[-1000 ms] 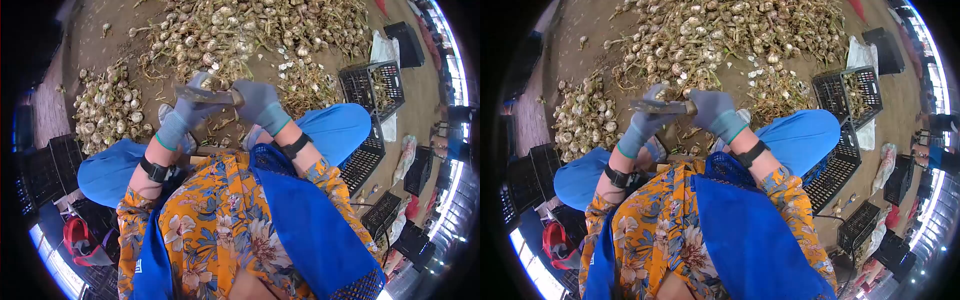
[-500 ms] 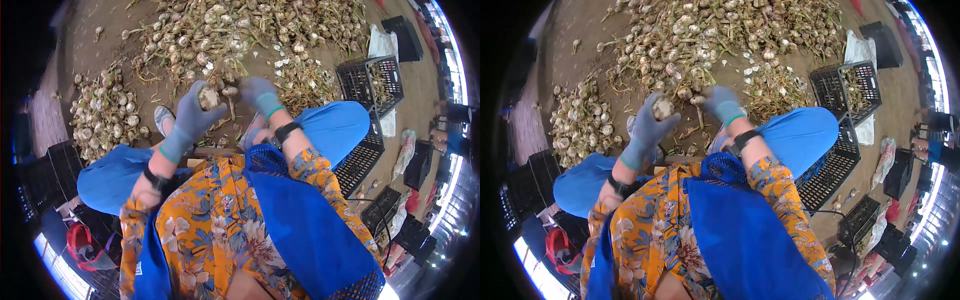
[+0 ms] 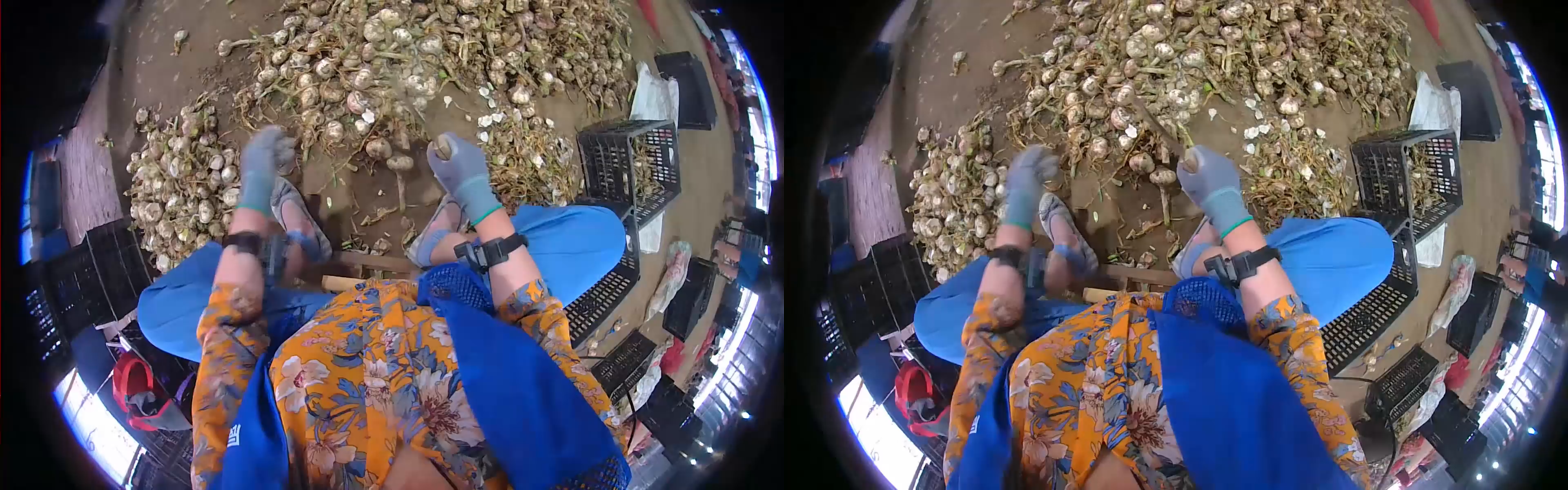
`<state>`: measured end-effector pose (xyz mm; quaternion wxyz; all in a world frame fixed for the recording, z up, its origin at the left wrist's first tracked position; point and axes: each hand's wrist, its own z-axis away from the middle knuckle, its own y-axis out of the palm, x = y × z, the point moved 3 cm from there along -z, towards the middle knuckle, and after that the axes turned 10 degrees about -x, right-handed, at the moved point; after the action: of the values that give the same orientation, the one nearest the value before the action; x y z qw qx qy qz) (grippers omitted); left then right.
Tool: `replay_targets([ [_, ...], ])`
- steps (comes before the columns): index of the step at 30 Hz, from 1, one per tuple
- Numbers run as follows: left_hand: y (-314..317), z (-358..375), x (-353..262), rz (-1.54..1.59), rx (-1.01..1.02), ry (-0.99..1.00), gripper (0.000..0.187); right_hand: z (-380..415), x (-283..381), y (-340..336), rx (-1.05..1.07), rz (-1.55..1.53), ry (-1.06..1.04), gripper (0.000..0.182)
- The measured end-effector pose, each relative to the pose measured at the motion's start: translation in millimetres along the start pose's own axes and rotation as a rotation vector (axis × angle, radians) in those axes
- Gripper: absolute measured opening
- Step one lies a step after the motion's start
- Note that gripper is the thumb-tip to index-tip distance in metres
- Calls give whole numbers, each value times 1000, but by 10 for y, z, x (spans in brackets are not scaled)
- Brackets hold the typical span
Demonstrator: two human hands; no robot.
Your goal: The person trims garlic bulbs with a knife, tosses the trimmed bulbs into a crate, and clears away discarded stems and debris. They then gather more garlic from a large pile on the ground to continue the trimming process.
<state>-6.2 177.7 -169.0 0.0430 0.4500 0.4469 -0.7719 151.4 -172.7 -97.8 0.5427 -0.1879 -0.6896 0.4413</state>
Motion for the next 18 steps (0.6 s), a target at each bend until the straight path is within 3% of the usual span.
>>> replay_targets([
  [1, 430, -45, -36, 300, 199, -259, 55, -7, -9, 32, 3, 5, 9, 22],
  [3, 1065, -1, -107, -402, -132, 647, 36, 15, 6, 72, 61, 22, 81, 21],
  [4, 1174, 37, -293, -390, -116, 653, 36, 10, 78, 11, 123, -70, 112, 22],
  [6, 1291, 81, -610, -967, 149, 490, 27, 25, 99, 10, 135, 9, 91, 24],
  [7, 1358, 37, -593, -960, 151, 498, 27, 13, 117, 8, 149, 69, 52, 25],
  [9, 1434, -30, -477, -1116, 298, 519, 46, 27, 94, 12, 185, 63, 66, 28],
  [11, 1239, 183, -455, -1097, 334, 477, 40, 48, 56, 50, 45, 7, 22, 19],
  [13, 1187, 238, -97, -862, 463, 109, 24, 36, 5, 81, 37, -9, -1, 19],
  [14, 1173, 176, 216, -868, 465, 110, 24, 59, -14, 78, 36, -13, -21, 19],
  [16, 1071, 66, 820, -474, 703, 81, 27, 88, 53, 56, 88, -8, -2, 19],
  [17, 915, 194, 592, -480, 687, 77, 27, 76, 96, 62, 132, 5, 15, 19],
  [18, 721, 443, 67, -52, 594, -35, 29, 93, 102, 97, 165, -26, -8, 19],
])
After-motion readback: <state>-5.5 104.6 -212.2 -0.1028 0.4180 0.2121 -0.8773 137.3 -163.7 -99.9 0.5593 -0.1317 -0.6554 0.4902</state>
